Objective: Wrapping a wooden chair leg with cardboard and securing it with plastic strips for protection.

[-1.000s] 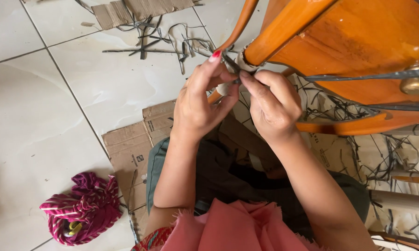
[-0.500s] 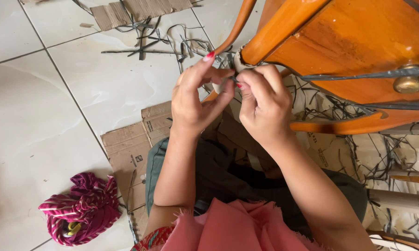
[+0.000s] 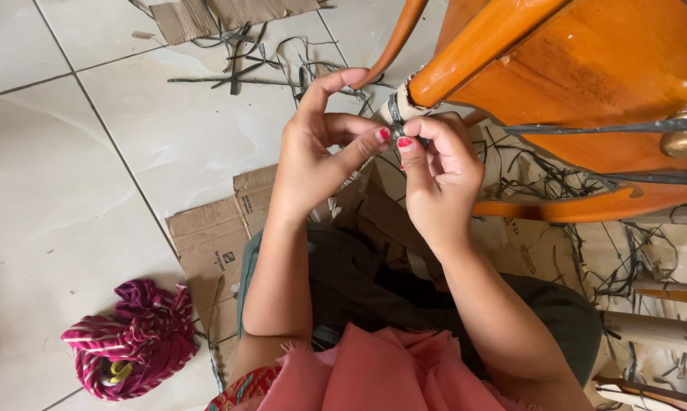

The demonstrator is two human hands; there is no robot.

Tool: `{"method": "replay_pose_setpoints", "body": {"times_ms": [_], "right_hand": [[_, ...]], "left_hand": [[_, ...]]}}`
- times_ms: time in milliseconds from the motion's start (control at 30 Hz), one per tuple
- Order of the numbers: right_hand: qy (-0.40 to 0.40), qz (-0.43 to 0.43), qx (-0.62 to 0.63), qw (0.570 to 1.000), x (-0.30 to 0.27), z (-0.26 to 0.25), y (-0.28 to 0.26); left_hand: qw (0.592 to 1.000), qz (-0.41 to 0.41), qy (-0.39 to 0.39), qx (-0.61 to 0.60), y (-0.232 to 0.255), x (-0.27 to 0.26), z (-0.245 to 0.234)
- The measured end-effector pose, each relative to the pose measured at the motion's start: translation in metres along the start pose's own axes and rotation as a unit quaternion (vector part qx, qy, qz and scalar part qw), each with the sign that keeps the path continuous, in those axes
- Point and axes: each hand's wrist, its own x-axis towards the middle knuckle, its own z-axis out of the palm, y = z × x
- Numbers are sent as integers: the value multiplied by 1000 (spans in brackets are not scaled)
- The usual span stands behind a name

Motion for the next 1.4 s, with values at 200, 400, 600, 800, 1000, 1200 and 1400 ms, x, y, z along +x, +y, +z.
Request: {"method": "replay_pose_setpoints", "body": {"times_ms": [200, 400, 600, 800, 1000, 1200, 1400], "right_hand": [[-2, -3, 10, 1000, -2, 0, 3], [-4, -26, 4, 1000, -1, -2, 3], [7, -64, -23, 998, 2, -6, 2], [29, -70, -27, 997, 2, -11, 3], [80, -155, -52, 983, 12, -11, 11], [119, -225, -145, 956, 11, -13, 31], [113, -215, -127, 962, 8, -15, 31]], "left_hand": [[988, -30, 9, -153, -23, 0, 1], [974, -48, 25, -222, -43, 3, 6], [977, 12, 49, -205, -46, 1, 13], [987, 133, 70, -50, -21, -9, 28], [975, 195, 104, -14, -41, 1, 27], [966, 221, 135, 22, -44, 6, 27], [970, 206, 113, 55, -39, 4, 24]]}}
